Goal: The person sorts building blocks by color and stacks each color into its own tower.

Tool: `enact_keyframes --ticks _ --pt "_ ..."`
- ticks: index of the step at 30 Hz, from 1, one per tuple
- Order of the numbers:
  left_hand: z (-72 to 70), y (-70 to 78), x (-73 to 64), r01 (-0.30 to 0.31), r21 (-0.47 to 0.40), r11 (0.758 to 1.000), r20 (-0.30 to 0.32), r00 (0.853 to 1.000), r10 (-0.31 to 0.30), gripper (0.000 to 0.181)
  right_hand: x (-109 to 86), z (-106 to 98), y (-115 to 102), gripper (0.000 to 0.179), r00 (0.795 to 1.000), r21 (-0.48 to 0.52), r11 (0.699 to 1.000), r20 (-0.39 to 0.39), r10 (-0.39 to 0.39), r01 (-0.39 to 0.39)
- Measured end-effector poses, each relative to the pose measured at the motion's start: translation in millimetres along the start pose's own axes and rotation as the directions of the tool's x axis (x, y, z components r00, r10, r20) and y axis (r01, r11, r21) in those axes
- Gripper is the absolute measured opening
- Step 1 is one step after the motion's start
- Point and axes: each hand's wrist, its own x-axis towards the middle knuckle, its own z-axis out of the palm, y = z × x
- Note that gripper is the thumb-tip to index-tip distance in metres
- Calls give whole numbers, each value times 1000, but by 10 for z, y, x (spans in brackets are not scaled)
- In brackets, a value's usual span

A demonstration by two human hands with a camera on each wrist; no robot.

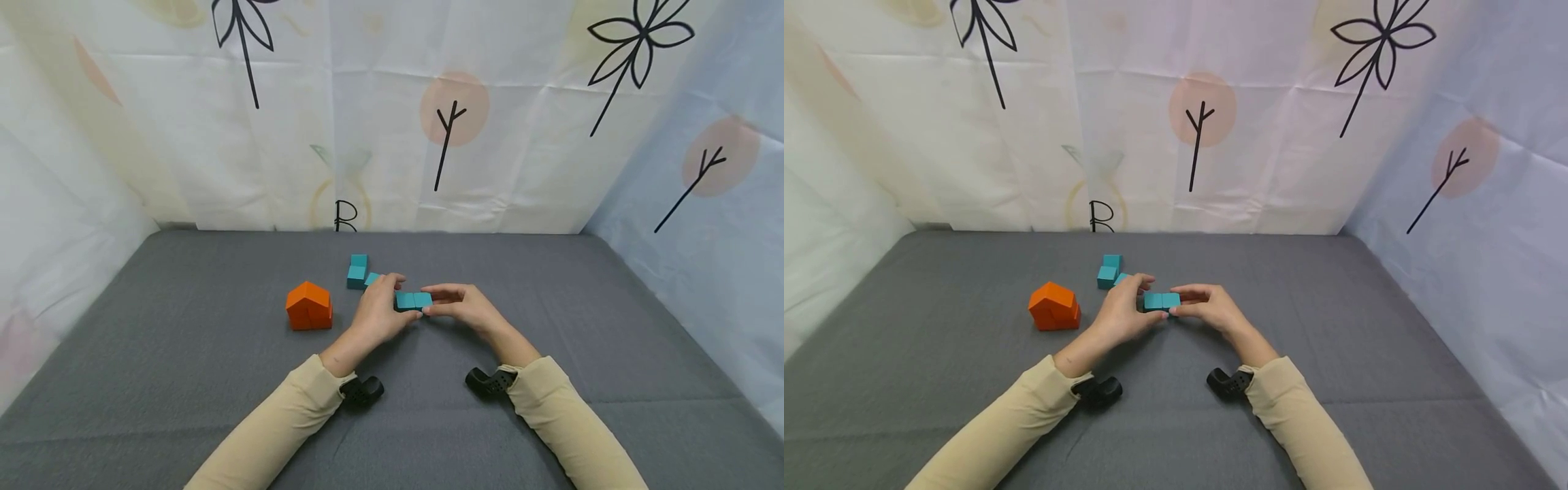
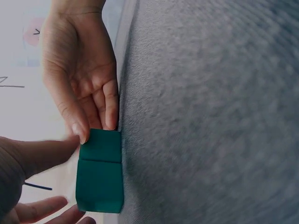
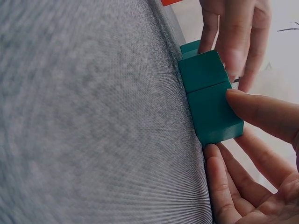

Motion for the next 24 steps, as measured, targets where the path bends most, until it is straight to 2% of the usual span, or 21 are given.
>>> enact_keyframes --ticks 4,9,14,18,24 --pt "-23 14 12 -5 -31 1000 -73 997 3 63 -5 -9 -4 48 1000 4 1000 4 -5 5" --pt "-37 10 22 -21 -53 998 -158 987 12 49 -9 -8 -5 49 1000 -1 1000 -9 8 -8" --pt "-37 0 40 25 -38 999 -210 977 -33 45 -4 -1 -4 48 1000 -15 1000 -14 8 -8" --pt "-29 -10 67 51 -15 999 -232 971 -53 45 3 3 -4 48 1000 -19 1000 -19 6 -6" --pt "-31 -22 102 80 6 997 -214 974 -77 47 2 5 -6 48 1000 -20 1000 -21 4 -5"
